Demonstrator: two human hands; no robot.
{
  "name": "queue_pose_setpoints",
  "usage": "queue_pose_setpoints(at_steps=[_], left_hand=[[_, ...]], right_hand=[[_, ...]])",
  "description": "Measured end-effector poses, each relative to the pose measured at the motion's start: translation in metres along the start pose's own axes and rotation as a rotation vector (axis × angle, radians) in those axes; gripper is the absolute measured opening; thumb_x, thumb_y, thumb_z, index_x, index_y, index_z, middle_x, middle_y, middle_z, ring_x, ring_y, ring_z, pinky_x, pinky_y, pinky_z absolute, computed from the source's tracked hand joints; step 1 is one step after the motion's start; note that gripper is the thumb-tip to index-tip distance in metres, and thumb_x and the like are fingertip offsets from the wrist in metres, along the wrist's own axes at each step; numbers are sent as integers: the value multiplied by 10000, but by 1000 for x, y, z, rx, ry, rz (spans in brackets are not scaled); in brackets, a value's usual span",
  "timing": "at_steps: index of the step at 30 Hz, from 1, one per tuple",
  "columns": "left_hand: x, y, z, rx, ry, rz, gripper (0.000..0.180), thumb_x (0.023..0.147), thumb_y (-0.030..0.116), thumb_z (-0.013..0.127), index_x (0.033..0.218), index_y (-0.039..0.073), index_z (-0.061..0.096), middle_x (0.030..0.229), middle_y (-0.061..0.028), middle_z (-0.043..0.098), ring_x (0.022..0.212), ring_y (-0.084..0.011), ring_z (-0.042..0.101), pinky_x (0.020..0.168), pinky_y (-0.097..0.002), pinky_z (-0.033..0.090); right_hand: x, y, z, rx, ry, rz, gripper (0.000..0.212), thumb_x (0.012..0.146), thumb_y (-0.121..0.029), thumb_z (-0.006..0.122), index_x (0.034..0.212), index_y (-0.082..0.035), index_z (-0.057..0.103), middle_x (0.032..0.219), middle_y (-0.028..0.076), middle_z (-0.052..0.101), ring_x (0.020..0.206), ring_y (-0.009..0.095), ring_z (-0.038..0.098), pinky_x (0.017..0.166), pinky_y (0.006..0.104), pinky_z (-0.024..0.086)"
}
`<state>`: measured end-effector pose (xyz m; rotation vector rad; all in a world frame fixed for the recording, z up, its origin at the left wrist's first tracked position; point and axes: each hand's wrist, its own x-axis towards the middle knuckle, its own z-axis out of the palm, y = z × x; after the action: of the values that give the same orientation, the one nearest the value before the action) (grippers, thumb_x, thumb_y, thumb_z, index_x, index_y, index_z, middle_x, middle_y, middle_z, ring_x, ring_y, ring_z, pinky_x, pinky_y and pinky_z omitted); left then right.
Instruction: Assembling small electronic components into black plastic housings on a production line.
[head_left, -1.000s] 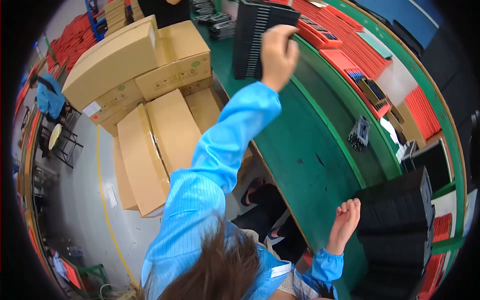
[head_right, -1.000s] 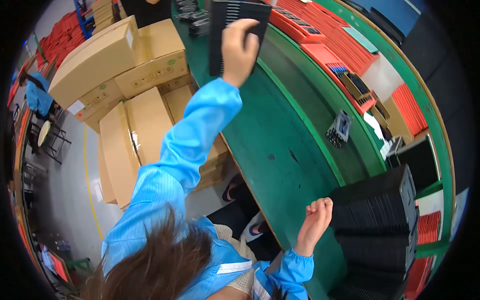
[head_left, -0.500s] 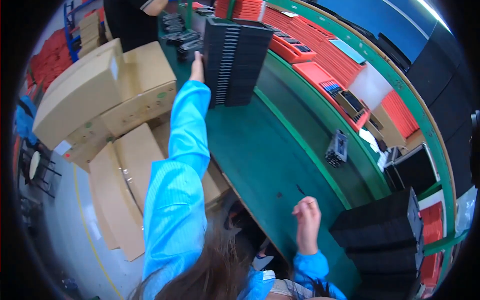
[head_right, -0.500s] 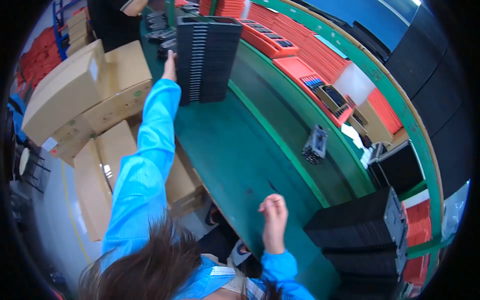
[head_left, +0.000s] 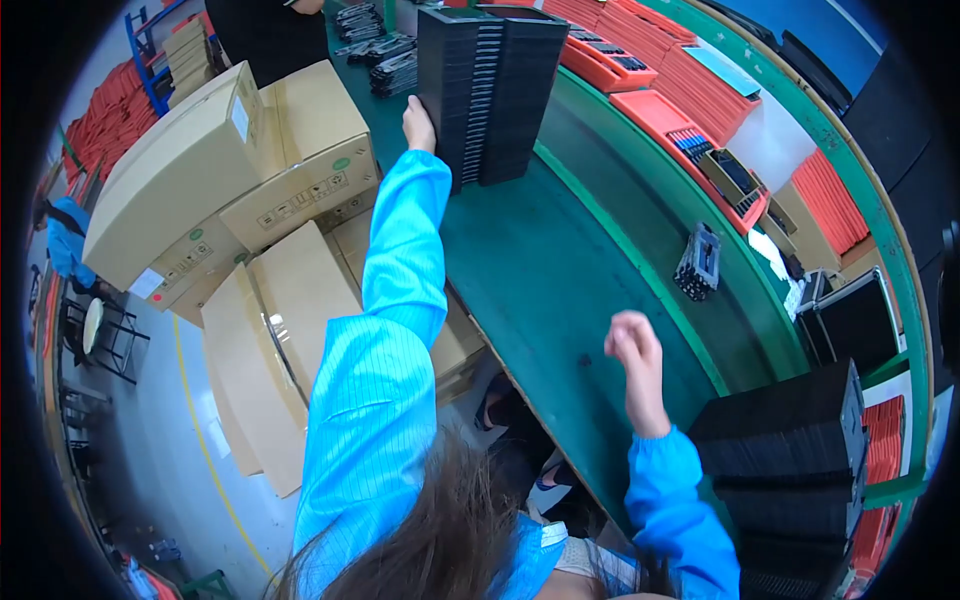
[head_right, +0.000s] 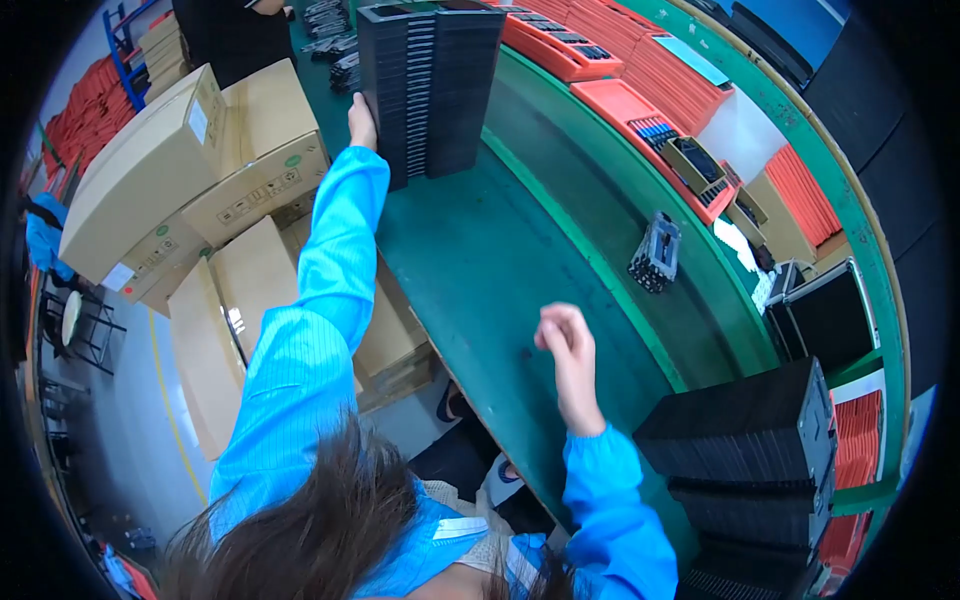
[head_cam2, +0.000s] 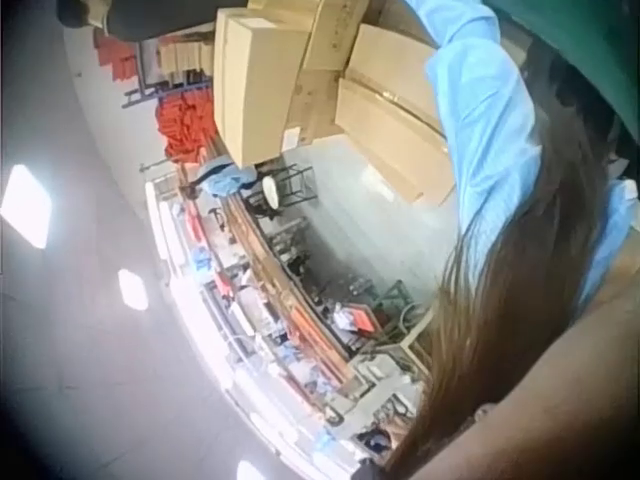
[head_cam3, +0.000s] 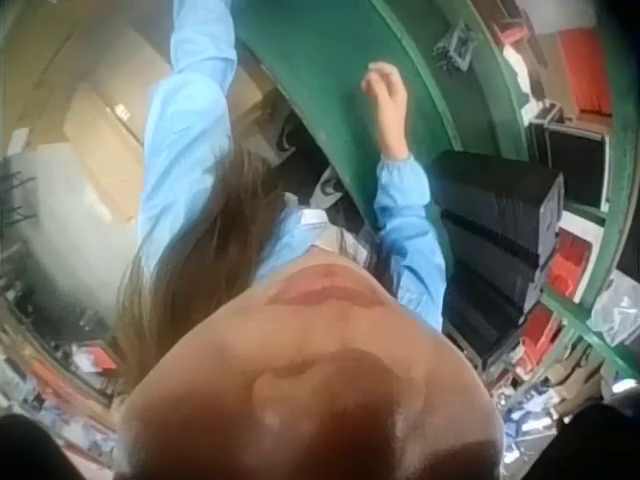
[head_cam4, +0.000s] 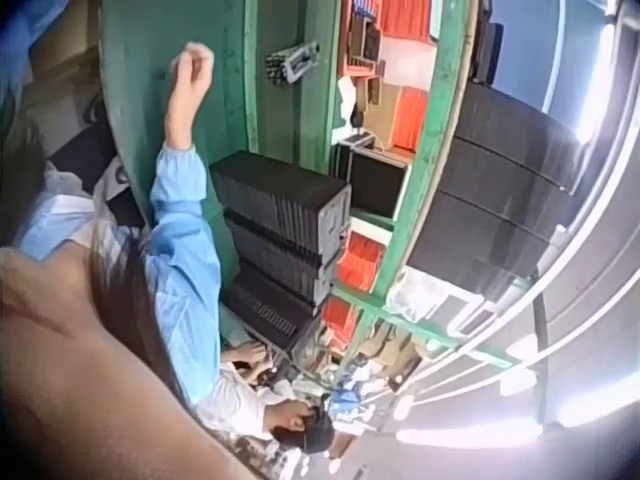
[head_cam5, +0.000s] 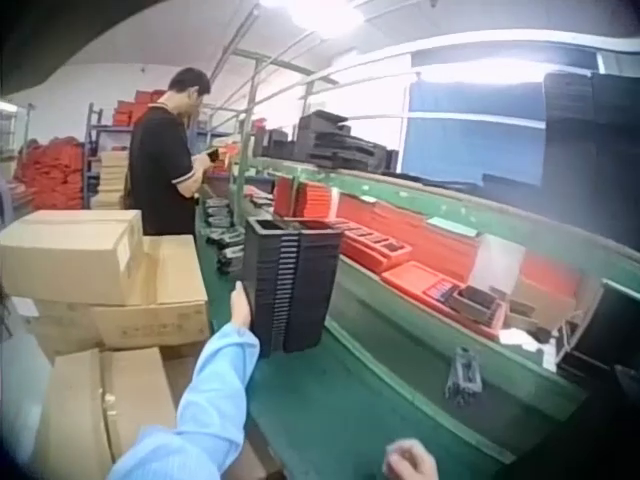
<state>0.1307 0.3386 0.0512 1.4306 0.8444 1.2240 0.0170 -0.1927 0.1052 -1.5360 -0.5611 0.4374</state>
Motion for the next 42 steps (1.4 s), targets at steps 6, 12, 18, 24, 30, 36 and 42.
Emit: queue_pose_setpoints(at_steps=[6, 12, 18, 24, 30, 36, 42], left_hand=[[-88, 64, -8, 64, 125, -33, 719, 986, 528, 244, 1108, -74, 618, 1114, -297, 613, 1094, -456, 542, 957, -482, 393], [-143, 92, -31, -97, -29, -61, 746, 979, 578, 251, 1207, -55, 574, 1192, -291, 577, 1151, -406, 527, 986, -432, 383], [-155, 65, -46, -60, -127, 84, 663, 979, 532, 349, 1201, -60, 545, 1203, -261, 549, 1126, -354, 524, 966, -401, 385], [-175, 65, -19, -92, -117, 285, 533, 980, 450, 456, 1053, -70, 552, 1057, -221, 551, 1012, -328, 532, 911, -394, 393], [-180, 57, -35, -34, -130, 295, 532, 995, 451, 418, 1052, -61, 552, 1051, -214, 551, 996, -316, 531, 908, -387, 393], [-212, 69, -39, -70, -140, 249, 543, 1002, 464, 389, 1063, -54, 539, 1042, -200, 555, 984, -300, 530, 907, -380, 393], [-260, 84, -45, -128, -117, 214, 546, 1002, 478, 378, 1080, -41, 530, 1039, -189, 567, 966, -288, 539, 887, -374, 406]], right_hand=[[122, 0, 43, -62, -307, -222, 376, 958, -242, 542, 1292, -77, 490, 1221, 76, 582, 1082, 168, 555, 856, 287, 441], [227, 12, 112, -108, -168, -415, 624, 931, -365, 589, 1375, 17, 372, 1440, 189, 364, 1287, 280, 418, 1030, 373, 357], [230, 11, 146, -114, 118, -371, 779, 833, -443, 689, 1304, 104, 398, 1332, 262, 424, 1217, 345, 460, 1015, 380, 372], [251, 18, 115, -93, 104, -418, 753, 792, -478, 716, 1213, 107, 498, 1213, 264, 503, 1145, 363, 503, 991, 385, 394], [220, 3, 117, -101, 97, -373, 798, 783, -504, 716, 1238, 107, 480, 1211, 266, 501, 1140, 363, 508, 993, 374, 399], [195, 2, 104, -129, 104, -320, 818, 781, -513, 715, 1262, 97, 461, 1234, 261, 482, 1158, 361, 492, 1003, 373, 396], [155, 2, 87, -131, 134, -333, 809, 787, -520, 709, 1252, 96, 465, 1212, 248, 491, 1122, 337, 514, 975, 376, 417]])
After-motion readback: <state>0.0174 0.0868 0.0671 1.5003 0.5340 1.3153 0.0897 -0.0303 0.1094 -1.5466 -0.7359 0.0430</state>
